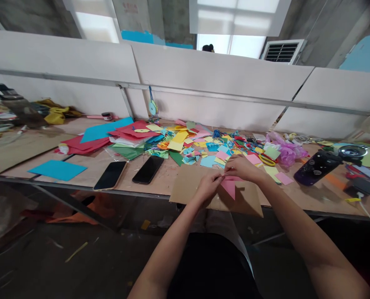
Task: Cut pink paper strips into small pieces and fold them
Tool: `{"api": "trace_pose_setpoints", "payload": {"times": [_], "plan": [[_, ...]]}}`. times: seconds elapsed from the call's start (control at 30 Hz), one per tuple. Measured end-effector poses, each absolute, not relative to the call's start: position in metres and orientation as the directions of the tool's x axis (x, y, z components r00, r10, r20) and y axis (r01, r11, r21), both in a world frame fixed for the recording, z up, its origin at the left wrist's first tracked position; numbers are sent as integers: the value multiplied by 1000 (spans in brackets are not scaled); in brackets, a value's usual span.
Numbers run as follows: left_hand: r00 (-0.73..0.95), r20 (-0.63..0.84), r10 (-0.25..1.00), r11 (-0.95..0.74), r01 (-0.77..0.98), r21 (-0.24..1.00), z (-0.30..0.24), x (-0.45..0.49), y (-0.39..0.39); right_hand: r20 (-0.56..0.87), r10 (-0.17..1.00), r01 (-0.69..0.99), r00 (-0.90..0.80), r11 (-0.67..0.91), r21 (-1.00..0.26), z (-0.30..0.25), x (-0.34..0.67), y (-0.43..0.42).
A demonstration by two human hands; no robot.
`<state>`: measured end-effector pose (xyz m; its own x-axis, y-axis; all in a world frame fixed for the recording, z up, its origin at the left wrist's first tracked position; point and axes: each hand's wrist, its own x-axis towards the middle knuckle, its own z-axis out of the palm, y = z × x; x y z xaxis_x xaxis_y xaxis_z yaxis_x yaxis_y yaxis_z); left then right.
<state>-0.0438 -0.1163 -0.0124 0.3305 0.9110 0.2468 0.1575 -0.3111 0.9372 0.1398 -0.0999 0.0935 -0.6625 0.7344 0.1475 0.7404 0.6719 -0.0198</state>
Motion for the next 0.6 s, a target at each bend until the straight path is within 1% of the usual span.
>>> {"api": "trace_pose_setpoints", "payload": {"times": [0.1,0.2,0.27,0.3,0.33,0.37,0.4,0.43,0.47,0.53,0.6], "plan": [[385,271,882,-347,145,927,-11,-45,-116,159,744,739,-649,666,-104,99,152,-95],[386,283,878,-339,85,937,-12,-45,-115,251,805,759,-537,591,-273,105,169,-93],[349,246,904,-272,27,962,-13,-44,-114,372,856,758,-359,500,-420,105,181,-93],[326,206,923,-215,-6,976,-14,-44,-114,442,869,733,-224,449,-510,102,186,-94],[302,158,940,-154,-38,987,-14,-44,-114,491,868,677,-74,405,-614,99,188,-96],[279,113,954,-97,-69,993,-14,-43,-113,501,862,581,77,370,-725,93,189,-98],[258,80,963,-57,-95,994,-14,-43,-113,467,862,460,195,340,-820,87,188,-100],[237,65,969,-39,-115,993,-13,-43,-113,394,882,338,260,299,-892,79,185,-104],[215,68,974,-41,-126,991,-12,-43,-113,302,911,241,281,237,-941,71,179,-108],[173,101,980,-78,-133,988,-10,-43,-113,137,961,152,240,102,-983,55,164,-116],[153,131,980,-112,-129,985,-8,-43,-114,12,992,151,129,-8,-988,41,147,-123]]}}
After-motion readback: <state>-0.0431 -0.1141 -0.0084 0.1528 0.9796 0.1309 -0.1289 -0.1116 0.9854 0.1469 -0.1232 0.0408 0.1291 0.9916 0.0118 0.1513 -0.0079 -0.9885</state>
